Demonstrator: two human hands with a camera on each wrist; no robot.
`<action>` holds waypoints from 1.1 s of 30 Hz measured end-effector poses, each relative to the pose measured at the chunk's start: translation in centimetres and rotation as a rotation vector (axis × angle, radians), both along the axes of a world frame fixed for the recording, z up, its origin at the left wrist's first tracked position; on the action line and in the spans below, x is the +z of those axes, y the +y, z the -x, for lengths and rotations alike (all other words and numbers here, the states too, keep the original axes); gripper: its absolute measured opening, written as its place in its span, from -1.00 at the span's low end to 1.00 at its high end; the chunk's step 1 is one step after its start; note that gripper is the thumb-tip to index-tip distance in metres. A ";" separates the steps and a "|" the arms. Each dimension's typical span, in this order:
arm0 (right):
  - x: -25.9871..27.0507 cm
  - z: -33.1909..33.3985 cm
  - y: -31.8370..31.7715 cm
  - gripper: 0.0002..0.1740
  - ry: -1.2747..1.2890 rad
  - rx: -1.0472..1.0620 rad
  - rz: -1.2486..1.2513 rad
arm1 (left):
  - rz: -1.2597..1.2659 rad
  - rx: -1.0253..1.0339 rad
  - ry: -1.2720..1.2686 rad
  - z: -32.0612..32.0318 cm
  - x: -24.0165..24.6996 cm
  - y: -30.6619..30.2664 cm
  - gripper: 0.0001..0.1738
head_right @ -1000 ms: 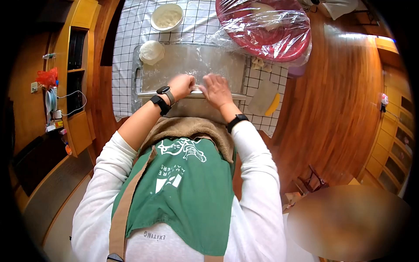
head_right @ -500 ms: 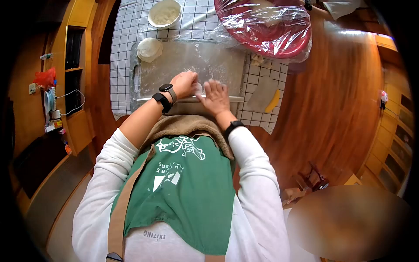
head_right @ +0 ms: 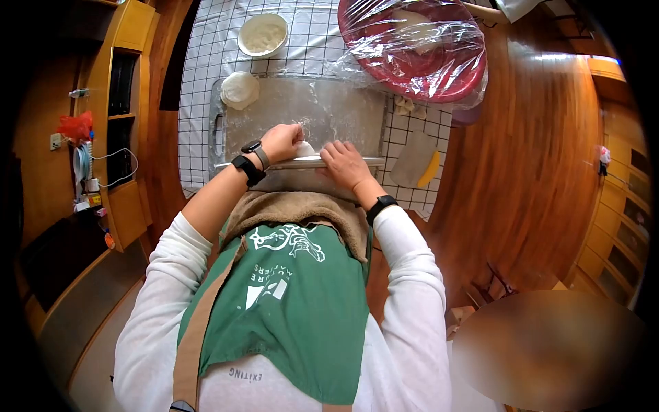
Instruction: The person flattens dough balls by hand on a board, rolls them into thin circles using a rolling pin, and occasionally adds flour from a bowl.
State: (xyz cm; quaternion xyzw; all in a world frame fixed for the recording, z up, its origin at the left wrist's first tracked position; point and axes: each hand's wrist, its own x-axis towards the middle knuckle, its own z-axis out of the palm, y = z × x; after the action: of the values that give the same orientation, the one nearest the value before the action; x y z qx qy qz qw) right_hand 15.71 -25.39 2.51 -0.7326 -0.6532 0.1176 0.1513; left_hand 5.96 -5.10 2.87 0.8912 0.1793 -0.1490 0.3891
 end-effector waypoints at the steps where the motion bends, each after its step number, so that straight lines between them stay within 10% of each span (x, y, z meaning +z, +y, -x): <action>1: 0.0 0.1 0.8 -0.61 -0.010 -0.060 -0.014 | -0.032 -0.012 -0.090 0.1 -0.7 0.0 -0.87; 6: -1.8 1.1 2.4 -0.51 -0.020 -0.364 0.048 | -0.035 -0.007 -0.097 0.2 -1.6 -0.7 -0.86; 28: 0.0 -0.1 -0.2 -0.66 -0.063 0.062 -0.020 | 0.017 0.008 0.007 0.0 -1.1 0.2 -0.81; 33: -1.6 0.4 3.9 -0.63 -0.050 -0.384 0.004 | -0.060 0.035 -0.048 -0.1 -1.1 -0.3 -0.83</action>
State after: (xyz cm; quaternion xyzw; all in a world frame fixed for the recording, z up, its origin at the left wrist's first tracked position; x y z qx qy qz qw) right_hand 15.36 -21.47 0.90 -0.8467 -0.5046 0.0697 0.1534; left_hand 6.01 -5.35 1.74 0.9025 0.1899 -0.1151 0.3691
